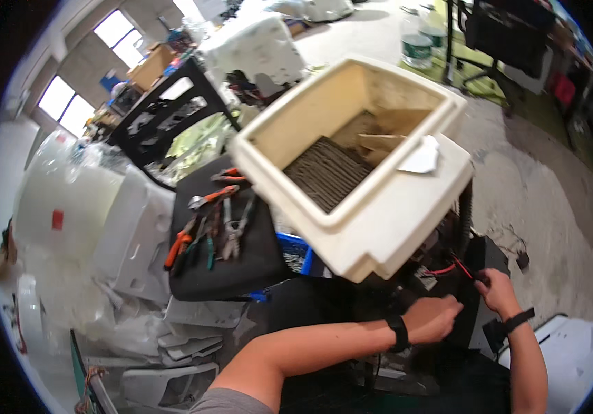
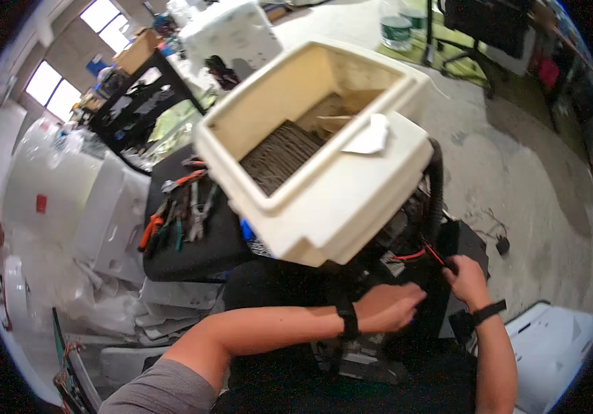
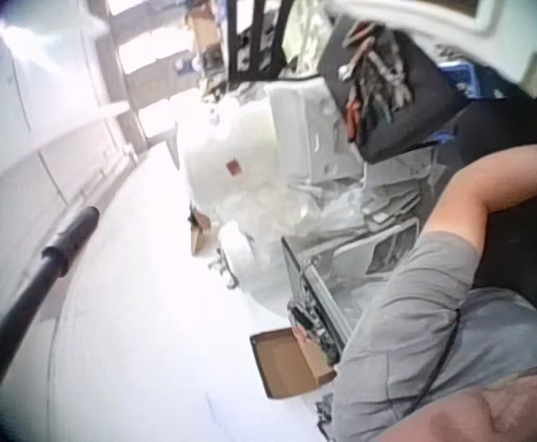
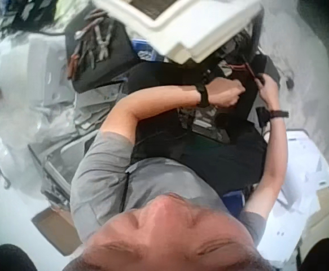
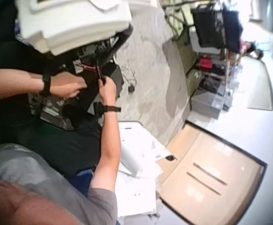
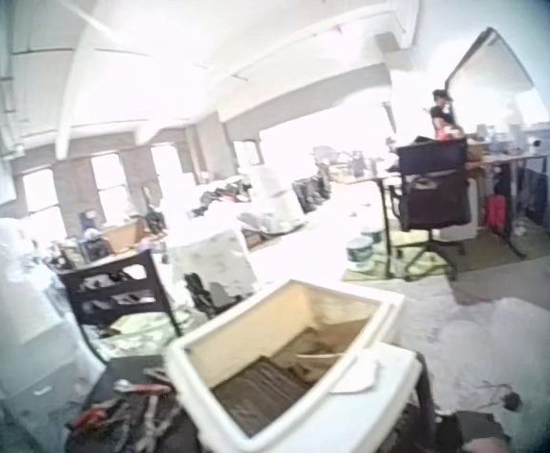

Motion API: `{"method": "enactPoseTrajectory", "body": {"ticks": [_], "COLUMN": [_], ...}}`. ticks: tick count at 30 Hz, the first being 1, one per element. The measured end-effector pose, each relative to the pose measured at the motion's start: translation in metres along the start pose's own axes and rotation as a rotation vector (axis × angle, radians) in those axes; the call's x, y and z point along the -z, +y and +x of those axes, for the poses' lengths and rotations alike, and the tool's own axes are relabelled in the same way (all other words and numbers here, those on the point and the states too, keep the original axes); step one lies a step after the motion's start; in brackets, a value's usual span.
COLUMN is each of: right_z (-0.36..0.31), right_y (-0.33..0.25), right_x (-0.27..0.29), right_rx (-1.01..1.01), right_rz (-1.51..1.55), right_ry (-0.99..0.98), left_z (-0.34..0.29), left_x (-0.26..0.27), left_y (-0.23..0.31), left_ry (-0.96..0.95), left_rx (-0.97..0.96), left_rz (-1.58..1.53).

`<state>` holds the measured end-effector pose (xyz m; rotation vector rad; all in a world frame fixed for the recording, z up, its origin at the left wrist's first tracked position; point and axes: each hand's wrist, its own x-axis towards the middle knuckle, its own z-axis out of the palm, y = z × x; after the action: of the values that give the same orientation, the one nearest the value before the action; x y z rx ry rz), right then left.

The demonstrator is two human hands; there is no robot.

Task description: Connecting and organizing internal wiring and connectors inside a black electronic assembly enclosure using pliers.

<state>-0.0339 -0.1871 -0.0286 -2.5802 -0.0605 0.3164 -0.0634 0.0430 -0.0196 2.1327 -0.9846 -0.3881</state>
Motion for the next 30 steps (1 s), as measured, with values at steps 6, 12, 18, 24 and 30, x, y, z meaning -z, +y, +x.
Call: {"method": "enactPoseTrajectory", "body": {"ticks": [6, 12, 18, 24, 30], "right_z": [-0.023, -0.042, -0.050, -0.060, -0.066], "right_y": [-0.055, -0.086, -0.101, -0.099, -0.083], "right_x": [0.004, -0.003, -0.008, -0.015, -0.025], "right_rx": [0.011, 0.089, 0.092, 0.077, 0.055], "right_rz": [0.105, 0.025, -0.048, -0.047, -0.055], "right_ry": [-0.058, -0.187, -0.284, -0.323, -0.364], "left_z": [-0.054, -0.132, -0.192, -0.225, -0.202], "left_x": [0.072, 0.176, 0.259, 0.253, 0.258], "left_y": [0.068, 0.082, -0.026, -0.124, -0.158], "left_ry": [0.205, 0.649, 0.984, 0.893, 0.541], "left_rx": [-0.170, -0.201, 0.588, 0.825, 1.066], "left_rz": [0.013, 0.055, 0.145, 0.429, 0.890]}}
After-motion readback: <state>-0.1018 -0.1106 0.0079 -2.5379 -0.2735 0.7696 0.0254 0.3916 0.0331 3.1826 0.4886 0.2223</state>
